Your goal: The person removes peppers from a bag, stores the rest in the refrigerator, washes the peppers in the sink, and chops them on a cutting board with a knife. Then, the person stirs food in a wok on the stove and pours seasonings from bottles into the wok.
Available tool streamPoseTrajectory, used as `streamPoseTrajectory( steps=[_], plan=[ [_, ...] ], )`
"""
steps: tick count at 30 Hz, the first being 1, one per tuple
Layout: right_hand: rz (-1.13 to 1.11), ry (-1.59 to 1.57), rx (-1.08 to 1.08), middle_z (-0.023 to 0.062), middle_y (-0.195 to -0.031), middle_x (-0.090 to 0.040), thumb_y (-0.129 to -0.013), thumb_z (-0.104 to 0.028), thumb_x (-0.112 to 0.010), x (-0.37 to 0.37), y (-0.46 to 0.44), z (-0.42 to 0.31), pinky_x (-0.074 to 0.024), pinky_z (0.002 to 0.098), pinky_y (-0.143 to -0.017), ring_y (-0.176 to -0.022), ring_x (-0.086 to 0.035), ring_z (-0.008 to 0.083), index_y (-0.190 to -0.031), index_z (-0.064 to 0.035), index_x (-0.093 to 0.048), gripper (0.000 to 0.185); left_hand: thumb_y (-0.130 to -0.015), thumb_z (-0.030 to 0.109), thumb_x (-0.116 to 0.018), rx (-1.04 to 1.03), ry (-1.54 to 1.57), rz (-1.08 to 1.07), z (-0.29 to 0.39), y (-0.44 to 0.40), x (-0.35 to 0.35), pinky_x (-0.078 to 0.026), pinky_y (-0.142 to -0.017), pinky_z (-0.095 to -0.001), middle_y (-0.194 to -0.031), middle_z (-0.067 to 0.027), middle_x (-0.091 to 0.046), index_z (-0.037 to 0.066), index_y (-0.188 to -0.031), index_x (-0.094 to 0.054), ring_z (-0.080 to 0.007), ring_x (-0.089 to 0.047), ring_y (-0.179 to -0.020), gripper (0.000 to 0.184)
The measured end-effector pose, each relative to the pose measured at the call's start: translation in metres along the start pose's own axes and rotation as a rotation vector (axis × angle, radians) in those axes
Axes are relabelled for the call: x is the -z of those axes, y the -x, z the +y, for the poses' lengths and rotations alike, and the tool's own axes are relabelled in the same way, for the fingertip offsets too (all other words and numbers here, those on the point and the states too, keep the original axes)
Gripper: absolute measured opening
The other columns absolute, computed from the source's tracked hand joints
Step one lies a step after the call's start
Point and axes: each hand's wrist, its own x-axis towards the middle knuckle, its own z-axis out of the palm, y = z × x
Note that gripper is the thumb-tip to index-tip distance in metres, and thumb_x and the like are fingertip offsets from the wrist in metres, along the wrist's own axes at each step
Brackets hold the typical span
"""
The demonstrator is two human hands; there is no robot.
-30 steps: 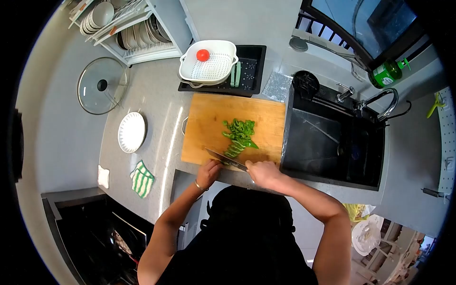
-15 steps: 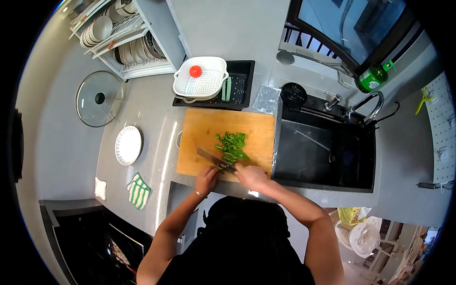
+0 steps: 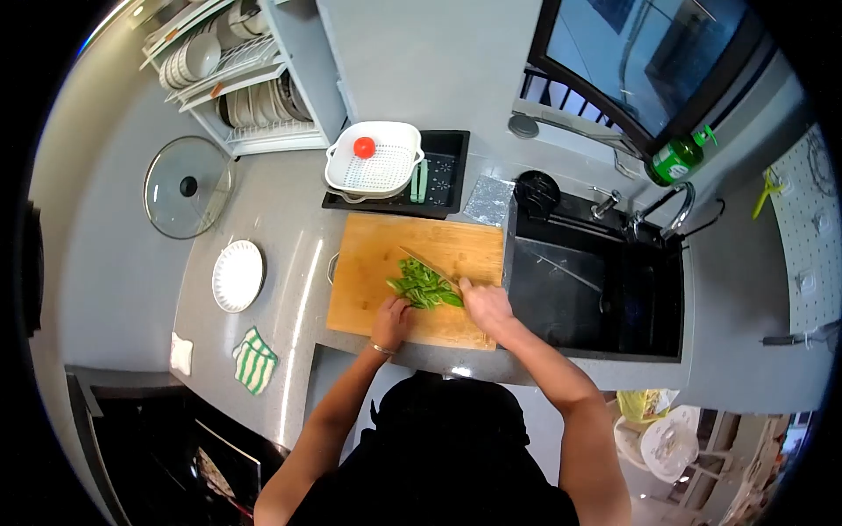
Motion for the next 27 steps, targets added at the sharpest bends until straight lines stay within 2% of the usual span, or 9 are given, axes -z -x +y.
streamPoseTrajectory(
  steps=[4, 6, 10, 12, 18, 21, 22, 23, 27],
  plan=[
    [0.000, 0.027, -0.003, 0.0169, -0.071, -0.064, -0.082, -0.010, -0.044, 0.000, -0.021, -0.009, -0.0494, 0.0418, -0.053, -0.063, -0.065, 0.0292, -0.092, -0.0054, -0.048, 0.012, -0.077, 0.006, -0.062, 0.043, -0.070, -0.004, -0.010, 0.008, 0.022, -0.044, -0.065, -0.0412, -0.081, -0.0156, -0.054, 0.003, -0.083, -0.058, -0.0346, -0.053, -0.075, 0.007],
    [0.047, -0.034, 0.027, 0.0136, -0.073, -0.064, -0.084, -0.023, -0.051, -0.002, -0.032, -0.016, -0.0484, 0.0438, -0.057, -0.066, -0.064, 0.0303, -0.095, -0.0085, -0.049, 0.019, -0.077, 0.006, -0.062, 0.050, -0.074, 0.013, -0.011, 0.016, 0.032, -0.044, -0.065, -0.0404, -0.079, -0.0152, -0.055, 0.003, -0.082, -0.059, -0.0336, -0.053, -0.074, 0.006],
    [0.029, 0.050, 0.207, 0.0074, -0.092, -0.063, -0.076, -0.040, -0.064, -0.013, -0.054, -0.038, -0.0484, 0.0378, -0.068, -0.087, -0.062, 0.0256, -0.101, -0.0129, -0.056, 0.037, -0.076, 0.002, -0.062, 0.050, -0.016, -0.073, -0.002, 0.028, 0.049, -0.044, -0.061, -0.0377, -0.076, -0.0141, -0.055, 0.002, -0.081, -0.059, -0.0314, -0.054, -0.067, 0.005],
    [0.103, -0.002, 0.237, 0.0071, -0.095, -0.060, -0.072, -0.041, -0.067, -0.019, -0.050, -0.048, -0.0452, 0.0382, -0.075, -0.094, -0.058, 0.0233, -0.096, -0.0120, -0.058, 0.038, -0.076, 0.000, -0.061, 0.044, 0.014, -0.094, 0.001, 0.033, 0.049, -0.044, -0.057, -0.0356, -0.074, -0.0129, -0.055, 0.002, -0.081, -0.059, -0.0287, -0.054, -0.064, 0.006],
    [0.470, -0.305, 0.238, 0.0051, -0.091, -0.054, -0.077, -0.034, -0.063, -0.030, -0.029, -0.011, -0.0398, 0.0384, -0.075, -0.091, -0.052, 0.0226, -0.086, -0.0118, -0.060, 0.024, -0.074, -0.003, -0.062, -0.034, 0.056, -0.149, 0.042, 0.020, 0.035, -0.044, -0.054, -0.0319, -0.072, -0.0110, -0.056, 0.001, -0.079, -0.059, -0.0233, -0.055, -0.060, 0.007],
    [0.410, -0.188, 0.088, 0.0057, -0.097, -0.056, -0.076, -0.023, -0.060, -0.007, 0.008, 0.053, -0.0425, 0.0405, -0.080, -0.095, -0.054, 0.0244, -0.093, -0.0124, -0.061, 0.020, -0.075, -0.004, -0.062, -0.102, 0.097, -0.181, 0.079, 0.002, 0.019, -0.045, -0.054, -0.0305, -0.071, -0.0114, -0.057, 0.000, -0.079, -0.060, -0.0221, -0.056, -0.061, 0.006],
    [0.576, -0.240, -0.012, 0.0066, -0.095, -0.057, -0.075, -0.019, -0.058, -0.024, 0.014, 0.089, -0.0449, 0.0398, -0.078, -0.093, -0.055, 0.0247, -0.093, -0.0132, -0.062, 0.019, -0.074, -0.003, -0.063, -0.128, 0.106, -0.184, 0.094, -0.004, 0.011, -0.044, -0.054, -0.0313, -0.071, -0.0110, -0.056, 0.001, -0.078, -0.059, -0.0227, -0.056, -0.060, 0.007],
    [0.492, -0.368, -0.145, 0.0095, -0.095, -0.058, -0.075, -0.014, -0.056, -0.014, 0.027, 0.119, -0.0468, 0.0389, -0.076, -0.091, -0.056, 0.0274, -0.093, -0.0135, -0.064, 0.020, -0.073, -0.003, -0.063, -0.153, 0.114, -0.185, 0.108, -0.009, 0.002, -0.043, -0.054, -0.0322, -0.071, -0.0106, -0.056, 0.001, -0.077, -0.059, -0.0232, -0.055, -0.060, 0.007],
    [1.077, -0.320, -0.434, 0.0149, -0.090, -0.055, -0.070, -0.001, -0.053, -0.004, 0.058, 0.256, -0.0439, 0.0433, -0.076, -0.083, -0.052, 0.0349, -0.085, -0.0034, -0.059, 0.016, -0.075, 0.000, -0.064, -0.300, 0.226, -0.263, 0.173, -0.041, -0.054, -0.042, -0.053, -0.0328, -0.073, -0.0112, -0.057, 0.002, -0.081, -0.061, -0.0240, -0.055, -0.061, 0.006]
  ],
)
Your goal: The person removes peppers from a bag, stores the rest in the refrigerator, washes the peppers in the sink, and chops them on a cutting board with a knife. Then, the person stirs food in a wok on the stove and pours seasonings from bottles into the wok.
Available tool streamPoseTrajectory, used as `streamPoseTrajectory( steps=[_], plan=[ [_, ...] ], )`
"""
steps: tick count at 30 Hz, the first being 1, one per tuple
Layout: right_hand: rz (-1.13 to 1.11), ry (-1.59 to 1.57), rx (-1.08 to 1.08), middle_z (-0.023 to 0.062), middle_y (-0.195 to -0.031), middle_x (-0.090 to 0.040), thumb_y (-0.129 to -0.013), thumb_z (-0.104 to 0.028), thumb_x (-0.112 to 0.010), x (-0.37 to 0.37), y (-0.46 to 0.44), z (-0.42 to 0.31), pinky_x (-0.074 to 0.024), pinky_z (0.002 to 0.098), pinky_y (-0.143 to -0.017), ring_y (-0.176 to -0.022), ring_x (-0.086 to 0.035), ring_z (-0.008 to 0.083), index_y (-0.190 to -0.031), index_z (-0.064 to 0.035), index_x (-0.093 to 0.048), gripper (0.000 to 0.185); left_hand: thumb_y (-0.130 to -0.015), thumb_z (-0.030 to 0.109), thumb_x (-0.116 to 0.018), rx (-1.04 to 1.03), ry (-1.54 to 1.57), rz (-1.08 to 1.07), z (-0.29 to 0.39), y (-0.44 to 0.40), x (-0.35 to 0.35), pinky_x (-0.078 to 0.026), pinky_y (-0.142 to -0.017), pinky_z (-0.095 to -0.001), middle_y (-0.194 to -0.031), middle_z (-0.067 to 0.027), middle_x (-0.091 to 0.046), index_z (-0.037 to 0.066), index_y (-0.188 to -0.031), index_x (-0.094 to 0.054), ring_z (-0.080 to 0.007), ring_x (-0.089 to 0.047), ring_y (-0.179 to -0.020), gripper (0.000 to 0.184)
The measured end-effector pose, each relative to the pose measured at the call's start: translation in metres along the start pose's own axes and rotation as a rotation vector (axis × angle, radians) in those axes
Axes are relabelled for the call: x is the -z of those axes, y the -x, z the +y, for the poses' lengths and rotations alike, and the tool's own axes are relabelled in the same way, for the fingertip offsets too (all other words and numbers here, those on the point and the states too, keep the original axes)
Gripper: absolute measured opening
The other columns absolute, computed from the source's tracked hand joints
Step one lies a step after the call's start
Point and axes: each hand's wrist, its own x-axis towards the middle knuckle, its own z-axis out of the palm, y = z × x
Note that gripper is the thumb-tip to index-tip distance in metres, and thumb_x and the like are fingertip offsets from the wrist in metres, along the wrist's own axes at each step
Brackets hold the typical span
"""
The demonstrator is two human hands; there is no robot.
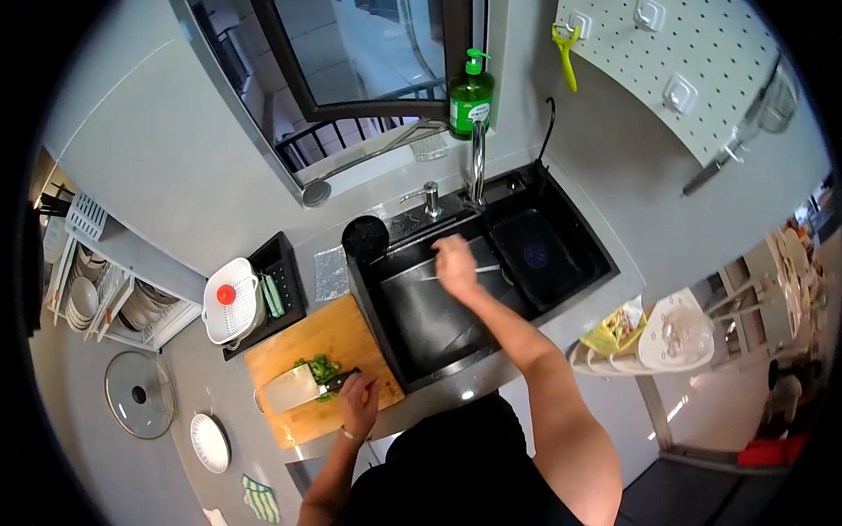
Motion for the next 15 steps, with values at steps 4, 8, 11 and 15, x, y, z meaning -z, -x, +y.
streamPoseTrajectory(
  steps=[4, 8, 11, 15],
  plan=[
    [-0.040, 0.252, -0.140, 0.0158, -0.098, -0.054, -0.073, -0.002, -0.056, 0.006, -0.064, 0.089, -0.0419, 0.0424, -0.082, -0.095, -0.047, 0.0367, -0.111, -0.0057, -0.052, 0.038, -0.087, 0.012, -0.059, 0.324, 0.422, -0.204, 0.042, -0.073, -0.091, -0.043, -0.056, -0.0265, -0.075, -0.0075, -0.059, -0.001, -0.090, -0.062, -0.0160, -0.055, -0.064, 0.014],
    [-0.338, 0.132, -0.074, 0.0134, -0.103, -0.055, -0.073, -0.005, -0.059, -0.011, -0.074, 0.145, -0.0422, 0.0415, -0.082, -0.094, -0.047, 0.0368, -0.100, -0.0086, -0.061, 0.027, -0.093, 0.023, -0.053, 0.730, 0.872, -0.366, 0.037, -0.141, -0.192, -0.047, -0.065, -0.0238, -0.081, -0.0035, -0.060, 0.000, -0.097, -0.060, -0.0115, -0.057, -0.072, 0.024],
    [-0.574, 0.209, -0.032, 0.0122, -0.104, -0.055, -0.076, -0.005, -0.058, 0.027, -0.078, 0.127, -0.0414, 0.0420, -0.086, -0.101, -0.046, 0.0351, -0.101, -0.0052, -0.061, 0.025, -0.093, 0.023, -0.052, 1.031, 1.119, -0.325, 0.018, -0.182, -0.241, -0.049, -0.071, -0.0259, -0.088, -0.0053, -0.062, 0.002, -0.099, -0.060, -0.0148, -0.060, -0.078, 0.023],
    [-0.376, 0.008, 0.088, 0.0110, -0.103, -0.056, -0.077, -0.006, -0.059, 0.039, -0.053, 0.136, -0.0424, 0.0396, -0.083, -0.096, -0.049, 0.0309, -0.095, -0.0061, -0.063, 0.019, -0.091, 0.021, -0.053, 1.224, 1.275, -0.126, -0.023, -0.210, -0.289, -0.050, -0.075, -0.0289, -0.092, -0.0069, -0.063, 0.003, -0.100, -0.060, -0.0185, -0.060, -0.080, 0.021]
  ],
)
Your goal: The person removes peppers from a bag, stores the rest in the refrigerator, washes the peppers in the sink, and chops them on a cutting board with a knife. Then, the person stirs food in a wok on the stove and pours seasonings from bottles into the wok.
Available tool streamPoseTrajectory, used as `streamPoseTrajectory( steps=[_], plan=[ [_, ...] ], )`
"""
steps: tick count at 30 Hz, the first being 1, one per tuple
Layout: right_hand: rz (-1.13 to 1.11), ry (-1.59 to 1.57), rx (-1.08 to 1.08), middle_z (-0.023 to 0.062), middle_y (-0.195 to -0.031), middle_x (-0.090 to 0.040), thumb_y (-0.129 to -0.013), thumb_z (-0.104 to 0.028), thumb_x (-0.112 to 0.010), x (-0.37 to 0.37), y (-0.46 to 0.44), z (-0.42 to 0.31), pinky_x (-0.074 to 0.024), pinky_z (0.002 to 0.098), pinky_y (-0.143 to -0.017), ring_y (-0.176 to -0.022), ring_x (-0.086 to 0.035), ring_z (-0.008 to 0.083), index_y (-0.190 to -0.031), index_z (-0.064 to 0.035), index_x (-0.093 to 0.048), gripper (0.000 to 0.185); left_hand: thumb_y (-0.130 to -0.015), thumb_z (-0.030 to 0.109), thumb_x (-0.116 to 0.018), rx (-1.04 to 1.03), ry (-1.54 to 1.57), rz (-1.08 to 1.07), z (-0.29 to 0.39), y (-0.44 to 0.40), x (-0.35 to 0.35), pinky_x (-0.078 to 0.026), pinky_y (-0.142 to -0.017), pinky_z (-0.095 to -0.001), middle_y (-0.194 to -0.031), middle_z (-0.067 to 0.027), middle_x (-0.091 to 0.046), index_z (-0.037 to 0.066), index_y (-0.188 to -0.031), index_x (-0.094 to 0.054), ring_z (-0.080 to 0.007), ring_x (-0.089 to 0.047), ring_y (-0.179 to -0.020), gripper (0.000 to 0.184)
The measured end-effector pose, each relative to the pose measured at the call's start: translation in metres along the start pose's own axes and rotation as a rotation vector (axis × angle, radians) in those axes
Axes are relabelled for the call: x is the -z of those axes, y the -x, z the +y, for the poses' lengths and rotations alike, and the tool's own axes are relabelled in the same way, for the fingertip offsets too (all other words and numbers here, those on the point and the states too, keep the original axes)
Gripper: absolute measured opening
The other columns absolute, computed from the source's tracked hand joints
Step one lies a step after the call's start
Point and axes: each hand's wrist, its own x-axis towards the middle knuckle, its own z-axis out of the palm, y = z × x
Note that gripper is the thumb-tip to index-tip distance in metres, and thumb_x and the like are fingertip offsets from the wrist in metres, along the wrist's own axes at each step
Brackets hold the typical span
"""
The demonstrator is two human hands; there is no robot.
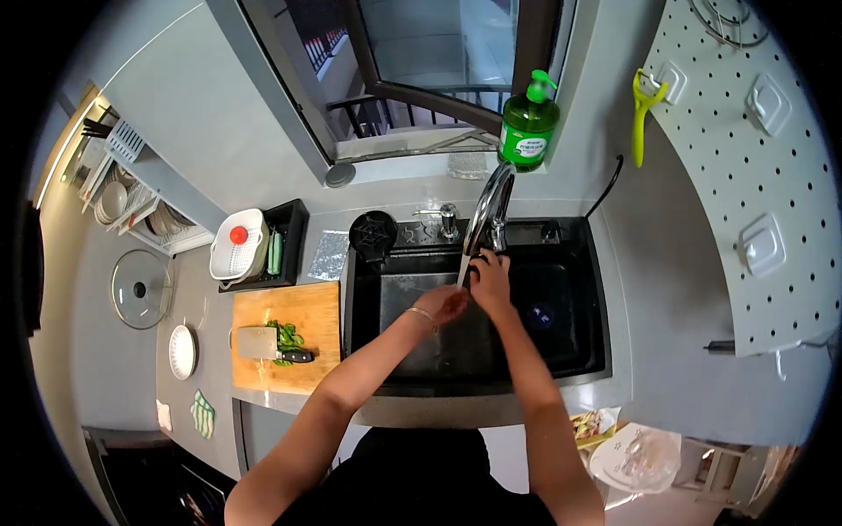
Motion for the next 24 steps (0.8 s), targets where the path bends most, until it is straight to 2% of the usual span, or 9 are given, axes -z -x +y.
streamPoseTrajectory(
  steps=[2, 5, 11, 12, 13, 17, 18, 21, 24],
  plan=[
    [0.165, -0.180, 0.013, 0.0111, -0.101, -0.057, -0.078, -0.008, -0.061, -0.008, 0.014, -0.017, -0.0441, 0.0375, -0.080, -0.089, -0.053, 0.0274, -0.093, -0.0053, -0.063, 0.015, -0.091, 0.019, -0.052, 0.024, 0.082, -0.019, -0.014, -0.045, 0.026, -0.051, -0.076, -0.0305, -0.092, -0.0073, -0.064, 0.003, -0.099, -0.060, -0.0186, -0.061, -0.082, 0.019],
    [-0.105, -1.164, -0.512, 0.0040, -0.078, -0.060, -0.087, -0.017, -0.059, -0.009, 0.032, -0.060, -0.0424, 0.0252, -0.059, -0.067, -0.055, 0.0115, -0.092, -0.0032, -0.063, 0.016, -0.089, 0.014, -0.049, 0.074, -0.024, 0.166, 0.008, 0.001, 0.005, -0.054, -0.074, -0.0325, -0.083, -0.0065, -0.062, 0.006, -0.090, -0.060, -0.0170, -0.061, -0.079, 0.014],
    [-0.236, -0.878, -0.492, 0.0014, -0.071, -0.058, -0.087, -0.015, -0.052, 0.001, 0.019, -0.033, -0.0417, 0.0259, -0.060, -0.066, -0.052, 0.0105, -0.081, -0.0007, -0.062, 0.018, -0.086, 0.022, -0.056, 0.025, 0.125, -0.138, -0.022, -0.043, 0.024, -0.042, -0.048, -0.0333, -0.076, -0.0024, -0.062, 0.010, -0.081, -0.062, -0.0139, -0.050, -0.052, 0.014],
    [-0.274, -0.636, -0.336, 0.0055, -0.076, -0.060, -0.086, -0.013, -0.054, 0.006, 0.014, -0.019, -0.0444, 0.0284, -0.064, -0.069, -0.055, 0.0141, -0.088, 0.0013, -0.062, 0.016, -0.086, 0.026, -0.057, 0.054, -0.299, -0.188, -0.022, -0.067, 0.036, -0.045, -0.054, -0.0335, -0.079, -0.0013, -0.062, 0.010, -0.082, -0.062, -0.0131, -0.054, -0.061, 0.017],
    [-0.282, -0.546, -0.265, 0.0087, -0.080, -0.060, -0.086, -0.011, -0.054, 0.000, 0.011, 0.002, -0.0451, 0.0312, -0.069, -0.073, -0.056, 0.0171, -0.089, 0.0027, -0.059, 0.015, -0.091, 0.020, -0.048, 0.015, 0.113, -0.127, -0.020, -0.048, 0.007, -0.050, -0.063, -0.0308, -0.077, -0.0078, -0.060, 0.001, -0.093, -0.059, -0.0183, -0.058, -0.066, 0.022],
    [-0.528, -0.343, -0.299, 0.0079, -0.080, -0.057, -0.090, -0.016, -0.051, -0.001, -0.001, 0.029, -0.0434, 0.0299, -0.068, -0.073, -0.054, 0.0168, -0.093, 0.0005, -0.057, 0.018, -0.082, 0.024, -0.058, -0.406, -1.240, -0.125, 0.006, -0.032, 0.004, -0.046, -0.080, -0.0388, -0.092, -0.0172, -0.062, 0.011, -0.094, -0.068, -0.0265, -0.059, -0.091, 0.020],
    [-0.607, -0.303, -0.362, 0.0067, -0.080, -0.056, -0.091, -0.018, -0.051, 0.007, -0.003, 0.015, -0.0431, 0.0296, -0.068, -0.073, -0.053, 0.0161, -0.095, -0.0003, -0.058, 0.019, -0.080, 0.027, -0.061, -0.182, -1.176, -0.018, 0.022, 0.007, -0.011, -0.044, -0.087, -0.0431, -0.104, -0.0190, -0.061, 0.014, -0.098, -0.069, -0.0289, -0.056, -0.101, 0.023],
    [-0.716, -0.535, -0.523, 0.0053, -0.083, -0.055, -0.092, -0.018, -0.051, -0.004, 0.005, -0.003, -0.0433, 0.0296, -0.070, -0.075, -0.052, 0.0153, -0.099, -0.0017, -0.059, 0.020, -0.073, 0.027, -0.066, -0.663, -1.917, 0.608, 0.021, 0.084, 0.004, -0.032, -0.099, -0.0509, -0.131, -0.0192, -0.044, 0.017, -0.106, -0.067, -0.0341, -0.040, -0.121, 0.035],
    [-0.717, -0.746, -0.637, 0.0019, -0.088, -0.056, -0.092, -0.024, -0.053, -0.006, 0.014, -0.031, -0.0435, 0.0291, -0.070, -0.079, -0.053, 0.0130, -0.104, -0.0065, -0.058, 0.022, -0.069, 0.024, -0.068, -0.925, -1.731, 0.729, 0.030, 0.135, 0.054, -0.022, -0.104, -0.0533, -0.143, -0.0169, -0.027, 0.017, -0.102, -0.067, -0.0375, -0.023, -0.132, 0.035]
  ],
)
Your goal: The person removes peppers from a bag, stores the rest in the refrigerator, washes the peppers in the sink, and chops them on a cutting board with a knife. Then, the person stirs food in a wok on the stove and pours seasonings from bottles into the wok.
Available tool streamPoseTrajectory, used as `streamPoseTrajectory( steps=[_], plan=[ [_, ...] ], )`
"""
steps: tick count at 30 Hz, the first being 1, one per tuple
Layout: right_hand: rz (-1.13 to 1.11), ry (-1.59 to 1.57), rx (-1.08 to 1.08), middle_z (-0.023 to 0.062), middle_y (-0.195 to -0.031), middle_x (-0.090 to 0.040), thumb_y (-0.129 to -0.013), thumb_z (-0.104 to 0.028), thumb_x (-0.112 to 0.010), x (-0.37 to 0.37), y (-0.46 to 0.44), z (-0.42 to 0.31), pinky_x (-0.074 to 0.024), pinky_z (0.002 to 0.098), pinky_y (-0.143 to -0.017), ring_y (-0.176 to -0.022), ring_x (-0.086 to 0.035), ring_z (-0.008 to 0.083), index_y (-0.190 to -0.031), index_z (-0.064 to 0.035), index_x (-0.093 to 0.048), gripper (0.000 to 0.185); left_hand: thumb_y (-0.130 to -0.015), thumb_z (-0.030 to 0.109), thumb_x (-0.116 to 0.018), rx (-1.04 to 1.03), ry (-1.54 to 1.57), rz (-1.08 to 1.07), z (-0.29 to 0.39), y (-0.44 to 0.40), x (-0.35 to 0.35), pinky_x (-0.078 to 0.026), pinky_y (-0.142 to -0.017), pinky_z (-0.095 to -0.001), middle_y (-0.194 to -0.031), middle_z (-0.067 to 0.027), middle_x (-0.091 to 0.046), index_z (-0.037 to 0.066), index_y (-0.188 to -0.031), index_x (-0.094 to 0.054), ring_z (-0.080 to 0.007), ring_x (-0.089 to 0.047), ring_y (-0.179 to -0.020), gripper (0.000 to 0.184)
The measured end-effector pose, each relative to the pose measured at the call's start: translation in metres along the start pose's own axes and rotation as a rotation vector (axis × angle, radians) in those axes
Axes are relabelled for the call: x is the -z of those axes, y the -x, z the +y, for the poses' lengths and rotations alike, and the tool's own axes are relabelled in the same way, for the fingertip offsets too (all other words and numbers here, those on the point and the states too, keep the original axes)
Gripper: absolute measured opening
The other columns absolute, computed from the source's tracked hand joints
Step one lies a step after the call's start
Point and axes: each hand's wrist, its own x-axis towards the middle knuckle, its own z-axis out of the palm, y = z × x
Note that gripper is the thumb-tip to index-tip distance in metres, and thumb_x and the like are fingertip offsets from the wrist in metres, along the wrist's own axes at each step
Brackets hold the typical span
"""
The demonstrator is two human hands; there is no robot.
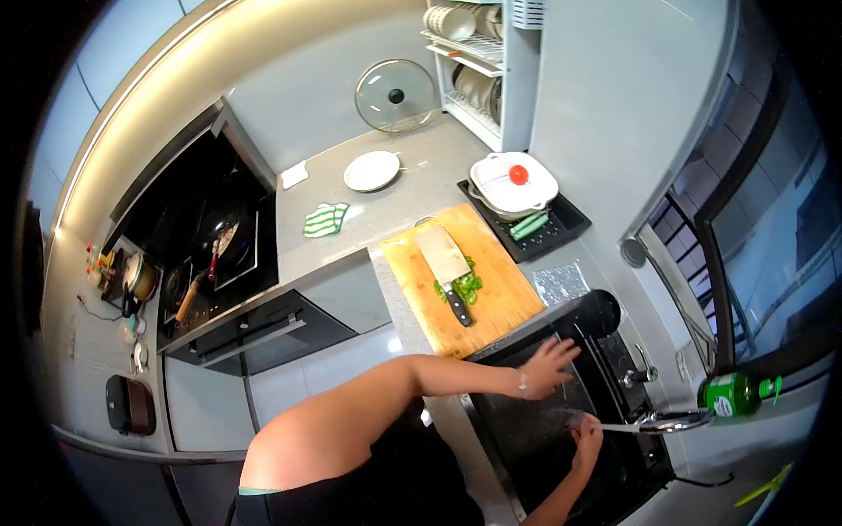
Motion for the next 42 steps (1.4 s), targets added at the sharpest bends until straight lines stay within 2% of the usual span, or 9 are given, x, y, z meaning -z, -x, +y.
streamPoseTrajectory(
  steps=[5, 14, 16, 19, 22, 26, 31, 38, 42],
  plan=[
    [0.139, 0.169, -0.002, -0.0014, -0.090, -0.056, -0.090, -0.023, -0.055, -0.012, -0.019, 0.041, -0.0414, 0.0243, -0.070, -0.083, -0.053, 0.0103, -0.103, -0.0141, -0.060, 0.016, -0.063, 0.008, -0.063, 0.226, -0.128, 0.597, -0.147, 0.081, 0.086, -0.040, -0.085, -0.0450, -0.111, -0.0142, -0.054, 0.011, -0.098, -0.064, -0.0324, -0.048, -0.108, 0.035],
    [0.180, -0.122, -0.175, 0.0004, -0.081, -0.059, -0.089, -0.021, -0.055, -0.058, -0.008, 0.077, -0.0437, 0.0239, -0.049, -0.065, -0.056, 0.0130, -0.098, -0.0146, -0.058, 0.012, -0.077, 0.037, -0.065, 1.382, -0.311, 0.459, -0.469, 0.329, 0.156, -0.035, -0.093, -0.0504, -0.122, -0.0255, -0.044, 0.008, -0.117, -0.054, -0.0401, -0.041, -0.113, 0.051],
    [0.176, -0.378, -0.210, 0.0006, -0.085, -0.058, -0.090, -0.017, -0.052, -0.071, -0.002, 0.047, -0.0498, 0.0244, -0.061, -0.073, -0.057, 0.0126, -0.101, -0.0090, -0.057, 0.014, -0.079, 0.045, -0.059, 1.280, -0.443, 0.449, -0.517, 0.376, 0.150, -0.038, -0.092, -0.0479, -0.117, -0.0236, -0.051, 0.001, -0.115, -0.053, -0.0375, -0.045, -0.111, 0.057],
    [0.254, -0.665, 0.042, 0.0040, -0.093, -0.061, -0.086, -0.019, -0.058, -0.064, -0.019, 0.046, -0.0519, 0.0279, -0.075, -0.086, -0.060, 0.0161, -0.097, -0.0090, -0.059, 0.015, -0.068, 0.027, -0.062, 1.334, -0.268, 0.098, -0.509, 0.368, 0.196, -0.047, -0.079, -0.0431, -0.095, -0.0213, -0.063, 0.002, -0.094, -0.064, -0.0370, -0.060, -0.089, 0.036],
    [0.493, -0.568, 0.137, 0.0088, -0.093, -0.063, -0.083, -0.021, -0.061, -0.068, -0.009, -0.007, -0.0503, 0.0276, -0.074, -0.088, -0.063, 0.0203, -0.100, -0.0072, -0.058, 0.022, -0.069, 0.022, -0.068, 1.339, -0.129, 0.185, -0.550, 0.388, 0.183, -0.049, -0.074, -0.0413, -0.092, -0.0196, -0.065, 0.001, -0.093, -0.064, -0.0361, -0.063, -0.085, 0.032],
    [0.514, -0.556, 0.097, 0.0083, -0.088, -0.065, -0.088, -0.013, -0.053, -0.053, -0.011, -0.054, -0.0525, 0.0265, -0.066, -0.078, -0.065, 0.0178, -0.097, -0.0056, -0.057, 0.012, -0.074, 0.009, -0.058, 1.381, -0.032, 0.658, -0.584, 0.409, 0.177, -0.045, -0.065, -0.0350, -0.072, -0.0100, -0.057, -0.001, -0.077, -0.055, -0.0191, -0.052, -0.067, 0.010],
    [0.438, -0.444, 0.024, 0.0074, -0.090, -0.064, -0.089, -0.012, -0.053, -0.029, -0.004, -0.079, -0.0518, 0.0263, -0.070, -0.081, -0.064, 0.0174, -0.099, -0.0041, -0.056, 0.013, -0.075, -0.001, -0.048, 1.024, 0.872, 1.000, -0.465, 0.318, 0.250, -0.041, -0.063, -0.0271, -0.073, -0.0020, -0.051, 0.005, -0.075, -0.053, -0.0129, -0.048, -0.069, 0.008],
    [0.312, -0.307, -0.046, 0.0056, -0.091, -0.065, -0.087, -0.008, -0.051, 0.003, 0.017, -0.044, -0.0515, 0.0259, -0.072, -0.081, -0.063, 0.0135, -0.101, -0.0050, -0.059, 0.017, -0.069, -0.009, -0.047, 0.304, 0.993, 0.489, -0.240, 0.145, 0.230, -0.042, -0.068, -0.0256, -0.074, -0.0032, -0.053, 0.000, -0.068, -0.057, -0.0132, -0.051, -0.071, 0.013],
    [0.072, -0.251, -0.017, 0.0041, -0.100, -0.064, -0.087, -0.013, -0.057, -0.018, 0.048, -0.045, -0.0491, 0.0255, -0.078, -0.092, -0.060, 0.0104, -0.109, -0.0074, -0.058, 0.023, -0.067, -0.010, -0.047, 0.365, 1.378, 0.042, -0.122, 0.058, 0.115, -0.042, -0.078, -0.0291, -0.083, -0.0082, -0.060, 0.003, -0.064, -0.061, -0.0194, -0.056, -0.083, 0.019]
  ],
)
